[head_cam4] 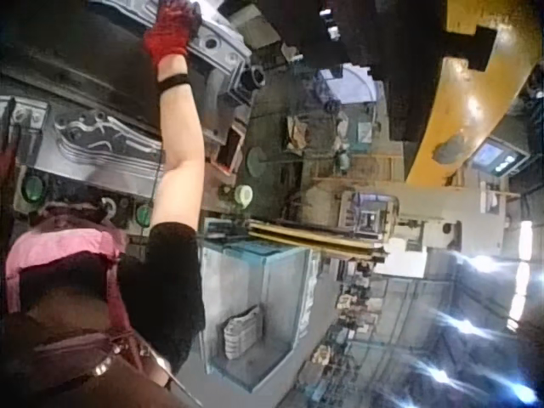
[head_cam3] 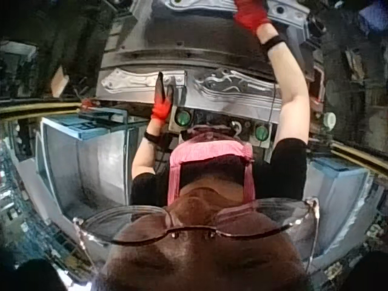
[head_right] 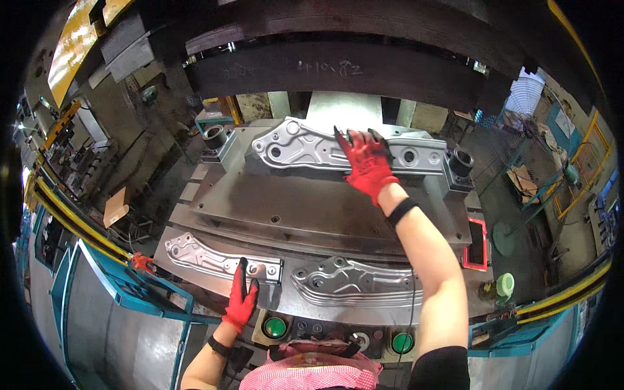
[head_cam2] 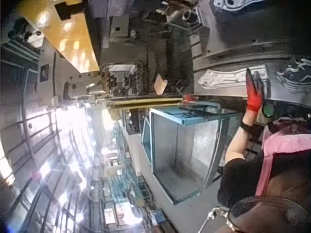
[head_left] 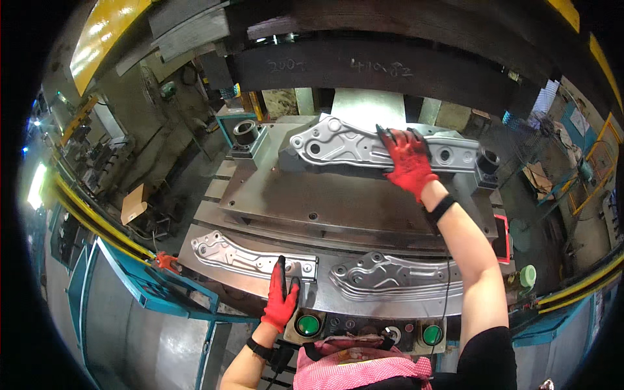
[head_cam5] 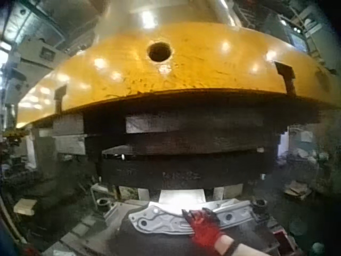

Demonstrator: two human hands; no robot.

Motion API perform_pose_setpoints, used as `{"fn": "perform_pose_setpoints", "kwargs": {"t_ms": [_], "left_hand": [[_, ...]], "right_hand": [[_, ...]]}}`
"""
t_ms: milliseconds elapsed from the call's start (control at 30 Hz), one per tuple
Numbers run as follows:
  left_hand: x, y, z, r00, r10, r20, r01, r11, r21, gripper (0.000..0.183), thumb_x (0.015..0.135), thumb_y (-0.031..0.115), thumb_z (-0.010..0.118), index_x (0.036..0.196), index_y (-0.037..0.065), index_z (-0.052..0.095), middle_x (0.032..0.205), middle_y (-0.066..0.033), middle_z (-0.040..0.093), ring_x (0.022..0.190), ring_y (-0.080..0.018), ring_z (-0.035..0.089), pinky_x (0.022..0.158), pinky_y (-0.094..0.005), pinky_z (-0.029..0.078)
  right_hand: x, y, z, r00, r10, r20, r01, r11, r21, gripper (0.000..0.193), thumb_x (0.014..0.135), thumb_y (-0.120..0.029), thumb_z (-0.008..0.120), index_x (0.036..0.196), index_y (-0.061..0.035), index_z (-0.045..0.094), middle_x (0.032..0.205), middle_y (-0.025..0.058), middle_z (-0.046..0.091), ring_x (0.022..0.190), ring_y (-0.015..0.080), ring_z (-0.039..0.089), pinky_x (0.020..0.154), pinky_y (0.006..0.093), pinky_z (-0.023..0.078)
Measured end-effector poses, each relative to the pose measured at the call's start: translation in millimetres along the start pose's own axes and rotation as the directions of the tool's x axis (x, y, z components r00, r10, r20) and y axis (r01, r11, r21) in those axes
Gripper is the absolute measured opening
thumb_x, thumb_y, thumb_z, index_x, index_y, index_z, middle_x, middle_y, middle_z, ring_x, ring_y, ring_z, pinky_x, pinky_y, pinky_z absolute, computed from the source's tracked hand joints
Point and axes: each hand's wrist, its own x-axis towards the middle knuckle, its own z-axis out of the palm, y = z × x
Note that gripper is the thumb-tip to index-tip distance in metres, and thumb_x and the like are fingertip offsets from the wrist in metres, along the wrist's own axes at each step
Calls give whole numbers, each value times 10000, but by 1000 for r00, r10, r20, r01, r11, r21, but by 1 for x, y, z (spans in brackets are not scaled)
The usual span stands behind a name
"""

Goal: Operate a hydraulic metal press to shape automotive or structural metal components.

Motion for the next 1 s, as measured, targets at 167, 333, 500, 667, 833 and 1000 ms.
{"fn": "perform_pose_setpoints", "kwargs": {"t_ms": [167,333,500,667,833,1000], "left_hand": [[-7,-15,-14,993,-94,-66,97,994,45,644,835,139,541,1364,-18,209,1406,-187,266,1307,-328,238,1069,-372,196],[-26,-31,-28,958,-251,-140,267,957,116,659,822,150,567,1363,-4,224,1378,-203,300,1286,-336,271,1055,-369,225],[-41,-43,-28,947,-292,-132,307,945,112,668,837,247,556,1367,5,229,1375,-208,299,1279,-339,282,1049,-374,236],[-43,-49,-20,955,-272,-116,287,948,137,675,830,224,560,1367,-2,219,1381,-211,283,1277,-341,282,1053,-380,232],[-45,-52,-10,960,-252,-124,266,956,120,663,817,171,567,1360,-7,231,1373,-215,292,1271,-346,287,1053,-383,236],[-45,-45,-7,969,-193,-157,219,961,170,654,813,158,559,1358,-7,237,1372,-218,290,1276,-354,273,1060,-387,221]], "right_hand": [[25,-24,64,991,-73,-113,40,961,-273,871,546,-358,757,1303,-192,358,1260,85,354,1170,293,341,953,436,333],[3,-10,77,1000,-21,-7,18,967,-253,871,538,-330,780,1291,-218,357,1339,89,308,1225,299,303,1010,431,324],[8,-10,82,995,10,-100,-31,979,-204,917,580,-236,731,1362,-205,253,1283,85,361,1180,278,349,1030,453,262],[5,-22,53,1000,21,13,-20,998,-55,918,526,-343,790,1313,-187,345,1310,87,325,1221,298,309,996,431,321],[21,-31,66,997,38,62,-31,995,-100,992,506,-358,799,1346,-208,294,1304,88,341,1219,292,322,1010,459,285],[19,-33,65,999,34,40,-32,997,-66,1055,519,-286,782,1394,-213,199,1292,108,368,1189,274,360,1022,470,251]]}}
